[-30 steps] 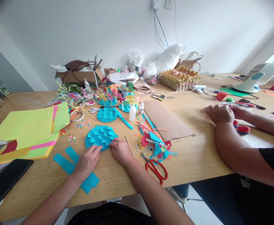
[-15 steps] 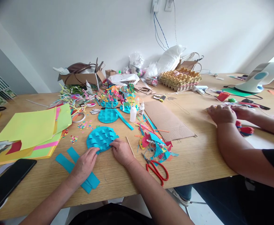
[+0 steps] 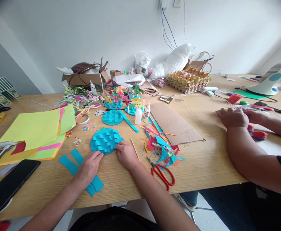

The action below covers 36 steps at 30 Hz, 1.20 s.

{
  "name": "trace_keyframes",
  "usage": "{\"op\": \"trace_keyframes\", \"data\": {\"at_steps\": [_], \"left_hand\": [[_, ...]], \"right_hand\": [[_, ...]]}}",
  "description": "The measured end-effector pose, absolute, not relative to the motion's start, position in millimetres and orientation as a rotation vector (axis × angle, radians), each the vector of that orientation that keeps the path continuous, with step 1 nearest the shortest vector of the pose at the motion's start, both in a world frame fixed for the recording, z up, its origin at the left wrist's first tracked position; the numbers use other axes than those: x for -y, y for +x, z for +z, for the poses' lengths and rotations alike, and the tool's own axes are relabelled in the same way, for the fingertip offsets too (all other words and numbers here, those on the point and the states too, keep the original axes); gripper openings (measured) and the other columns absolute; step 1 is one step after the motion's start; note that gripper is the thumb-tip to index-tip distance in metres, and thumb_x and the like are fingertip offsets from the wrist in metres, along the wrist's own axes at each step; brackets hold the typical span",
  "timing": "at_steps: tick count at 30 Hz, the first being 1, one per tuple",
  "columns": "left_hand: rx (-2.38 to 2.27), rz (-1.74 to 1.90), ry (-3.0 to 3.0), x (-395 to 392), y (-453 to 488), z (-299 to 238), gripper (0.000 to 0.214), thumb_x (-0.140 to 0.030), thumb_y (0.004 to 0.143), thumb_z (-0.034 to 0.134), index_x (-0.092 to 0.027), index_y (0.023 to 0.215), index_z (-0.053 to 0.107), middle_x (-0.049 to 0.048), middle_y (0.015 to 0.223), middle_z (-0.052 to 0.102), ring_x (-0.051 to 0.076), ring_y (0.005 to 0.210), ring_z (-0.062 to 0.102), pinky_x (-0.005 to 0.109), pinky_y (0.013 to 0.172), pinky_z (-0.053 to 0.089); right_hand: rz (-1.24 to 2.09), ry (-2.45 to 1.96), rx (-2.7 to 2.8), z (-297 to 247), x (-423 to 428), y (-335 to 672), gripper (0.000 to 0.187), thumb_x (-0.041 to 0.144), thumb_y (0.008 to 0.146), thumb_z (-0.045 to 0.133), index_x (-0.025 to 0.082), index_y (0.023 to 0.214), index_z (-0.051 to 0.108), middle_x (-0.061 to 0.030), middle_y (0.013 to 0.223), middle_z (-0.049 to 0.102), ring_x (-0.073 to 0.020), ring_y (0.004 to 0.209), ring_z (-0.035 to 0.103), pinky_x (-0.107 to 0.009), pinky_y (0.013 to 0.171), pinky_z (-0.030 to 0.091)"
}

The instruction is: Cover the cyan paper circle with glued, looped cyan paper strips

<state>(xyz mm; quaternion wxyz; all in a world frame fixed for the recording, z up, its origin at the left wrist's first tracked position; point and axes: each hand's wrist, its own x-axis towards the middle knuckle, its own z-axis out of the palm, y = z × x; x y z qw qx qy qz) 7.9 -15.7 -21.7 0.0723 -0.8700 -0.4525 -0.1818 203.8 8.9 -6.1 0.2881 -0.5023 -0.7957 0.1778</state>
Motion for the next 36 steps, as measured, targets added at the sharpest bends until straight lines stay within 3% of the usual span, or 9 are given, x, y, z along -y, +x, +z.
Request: {"op": "trace_keyframes", "data": {"at_steps": [12,29,36], "left_hand": [[1.307,-0.532,-2.637,18.7,3.0,-22.0,0.038,-0.003,0.085,0.028,-0.015,0.11,0.054,0.0071,0.099,0.058,0.019,0.09,0.055,0.034,0.08,0.05],[1.257,-0.496,-2.677,20.3,-9.8,-16.4,0.036,-0.006,0.088,0.031,-0.018,0.116,0.051,0.0052,0.1,0.058,0.018,0.089,0.056,0.032,0.079,0.05],[1.238,-0.433,-2.679,19.9,-6.7,-14.7,0.032,-0.006,0.086,0.037,-0.012,0.114,0.054,0.0079,0.098,0.058,0.02,0.085,0.053,0.033,0.076,0.05]], "right_hand": [[0.466,-1.329,2.137,-1.9,-6.1,202.4,0.03,0.004,0.078,0.044,0.019,0.089,0.068,-0.0053,0.091,0.065,-0.0144,0.084,0.06,-0.024,0.077,0.044],[0.481,-1.488,2.284,12.9,27.3,177.4,0.032,0.013,0.084,0.039,0.022,0.104,0.062,-0.0048,0.087,0.069,-0.0149,0.079,0.063,-0.02,0.067,0.041],[0.444,-1.494,2.34,8.9,29.0,175.8,0.033,0.013,0.083,0.039,0.021,0.106,0.06,-0.0051,0.089,0.069,-0.015,0.078,0.063,-0.02,0.065,0.04]]}}
